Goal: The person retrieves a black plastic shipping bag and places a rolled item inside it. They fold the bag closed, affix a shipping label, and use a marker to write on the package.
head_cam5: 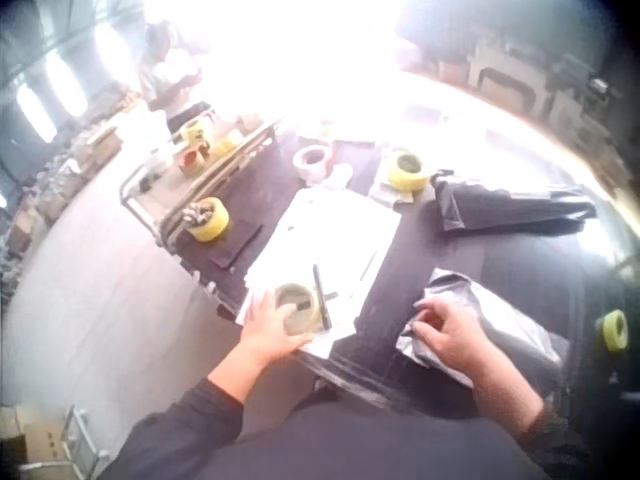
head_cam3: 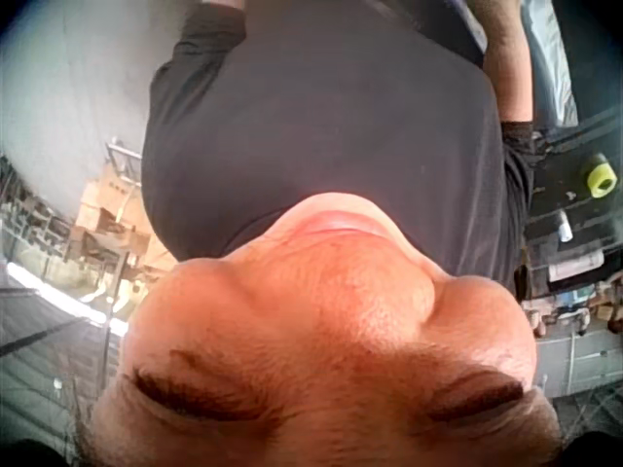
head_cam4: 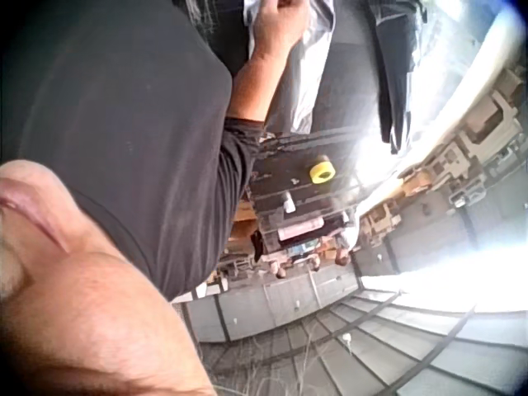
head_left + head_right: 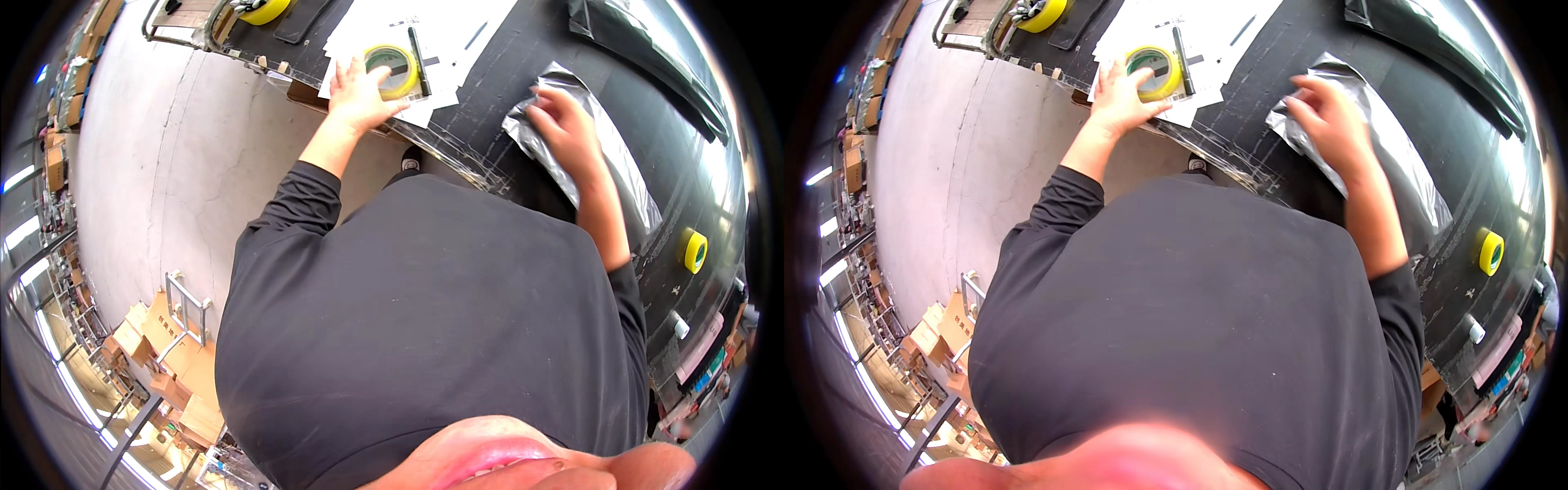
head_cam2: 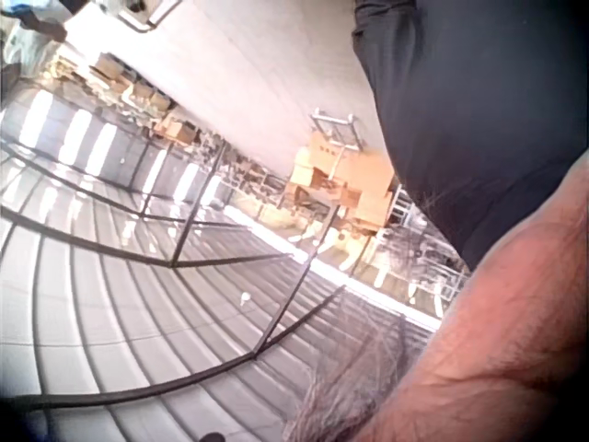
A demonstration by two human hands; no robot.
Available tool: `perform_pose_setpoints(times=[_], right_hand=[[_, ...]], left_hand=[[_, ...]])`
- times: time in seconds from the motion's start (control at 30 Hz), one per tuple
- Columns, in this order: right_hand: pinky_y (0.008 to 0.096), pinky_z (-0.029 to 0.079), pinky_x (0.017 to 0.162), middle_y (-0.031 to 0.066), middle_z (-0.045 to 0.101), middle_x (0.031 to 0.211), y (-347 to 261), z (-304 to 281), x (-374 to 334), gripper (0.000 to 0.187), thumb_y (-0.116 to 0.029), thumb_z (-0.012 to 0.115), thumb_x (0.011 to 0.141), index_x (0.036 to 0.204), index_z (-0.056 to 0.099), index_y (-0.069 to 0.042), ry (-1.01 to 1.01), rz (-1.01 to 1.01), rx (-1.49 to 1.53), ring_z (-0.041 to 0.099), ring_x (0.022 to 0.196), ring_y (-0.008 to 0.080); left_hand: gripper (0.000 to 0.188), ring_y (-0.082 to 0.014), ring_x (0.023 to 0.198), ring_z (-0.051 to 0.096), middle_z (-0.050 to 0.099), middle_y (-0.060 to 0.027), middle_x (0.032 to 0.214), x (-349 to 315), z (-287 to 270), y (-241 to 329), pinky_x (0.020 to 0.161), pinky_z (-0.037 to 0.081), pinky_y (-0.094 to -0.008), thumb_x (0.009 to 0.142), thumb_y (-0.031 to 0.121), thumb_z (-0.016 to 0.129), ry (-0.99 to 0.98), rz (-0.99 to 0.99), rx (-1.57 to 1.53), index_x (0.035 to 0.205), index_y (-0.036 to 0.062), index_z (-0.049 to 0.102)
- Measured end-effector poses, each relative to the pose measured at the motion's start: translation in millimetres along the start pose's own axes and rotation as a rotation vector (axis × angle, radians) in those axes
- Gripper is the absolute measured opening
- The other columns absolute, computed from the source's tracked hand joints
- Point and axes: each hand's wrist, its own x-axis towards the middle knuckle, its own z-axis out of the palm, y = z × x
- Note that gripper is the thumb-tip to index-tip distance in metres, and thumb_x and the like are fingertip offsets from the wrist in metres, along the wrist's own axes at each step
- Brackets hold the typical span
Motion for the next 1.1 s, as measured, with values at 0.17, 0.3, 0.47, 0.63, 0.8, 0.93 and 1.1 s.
perform_pose_setpoints(times=[0.17,0.3,0.47,0.63,0.8,0.93,1.1], right_hand=[[0.04,0.051,0.091,0.019,0.069,0.108,-20.3,127.7,117.6,0.052,-0.043,0.066,0.087,0.118,0.065,-0.002,-0.1,0.108,-0.348,0.066,0.104,0.0329],[0.0395,0.049,0.095,0.0204,0.066,0.118,-34.3,162.0,149.0,0.063,-0.05,0.071,0.081,0.121,0.063,-0.001,-0.018,0.198,-0.516,0.064,0.112,0.0332],[0.0394,0.05,0.093,0.017,0.067,0.118,-58.9,165.4,162.7,0.06,-0.047,0.071,0.08,0.122,0.062,-0.005,-0.175,0.37,-0.675,0.065,0.111,0.0299],[0.0383,0.051,0.092,0.0147,0.07,0.112,-58.6,166.1,168.6,0.047,-0.035,0.071,0.079,0.119,0.064,-0.01,-0.186,0.443,-0.709,0.067,0.106,0.0295],[0.0393,0.051,0.091,0.0178,0.07,0.11,-63.8,170.6,162.9,0.046,-0.033,0.068,0.08,0.116,0.064,-0.005,-0.166,0.461,-0.61,0.067,0.104,0.0319],[0.0418,0.051,0.092,0.0213,0.069,0.106,-49.9,174.5,163.3,0.043,-0.035,0.063,0.085,0.111,0.066,-0.001,-0.224,0.359,-0.536,0.066,0.103,0.0362],[0.0426,0.05,0.089,0.0239,0.068,0.106,-56.2,148.6,153.1,0.038,-0.03,0.06,0.091,0.112,0.064,0.001,-0.055,0.397,-0.237,0.066,0.101,0.0372]], left_hand=[[0.03,-0.0438,0.137,0.03,0.029,-0.0254,0.152,3.3,23.3,-15.5,0.113,0.032,-0.0441,0.063,0.024,0.087,0.204,0.203,-0.263,0.09,0.0172,0.076],[0.028,-0.0422,0.135,0.036,0.03,-0.0254,0.152,4.3,26.6,-28.3,0.112,0.034,-0.0436,0.061,0.023,0.087,0.199,0.236,-0.377,0.086,0.0173,0.076],[0.027,-0.0404,0.133,0.04,0.028,-0.0248,0.152,6.9,16.5,-34.0,0.108,0.038,-0.0437,0.062,0.022,0.087,0.156,0.291,-0.375,0.085,0.0161,0.075],[0.024,-0.039,0.132,0.042,0.027,-0.0234,0.153,8.5,12.1,-45.6,0.107,0.04,-0.0416,0.064,0.025,0.088,0.292,0.312,-0.48,0.083,0.0173,0.076],[0.021,-0.0373,0.132,0.042,0.028,-0.0214,0.153,16.8,-4.6,-64.4,0.105,0.042,-0.0409,0.064,0.023,0.087,0.31,0.236,-0.377,0.081,0.0164,0.076],[0.021,-0.0364,0.13,0.043,0.028,-0.0196,0.154,16.7,7.2,-68.1,0.104,0.042,-0.0407,0.064,0.02,0.086,0.27,0.2,-0.383,0.079,0.0134,0.074],[0.022,-0.0386,0.128,0.046,0.033,-0.0238,0.15,17.5,10.2,-70.0,0.103,0.043,-0.0431,0.063,0.019,0.086,0.284,0.221,-0.422,0.076,0.011,0.071]])
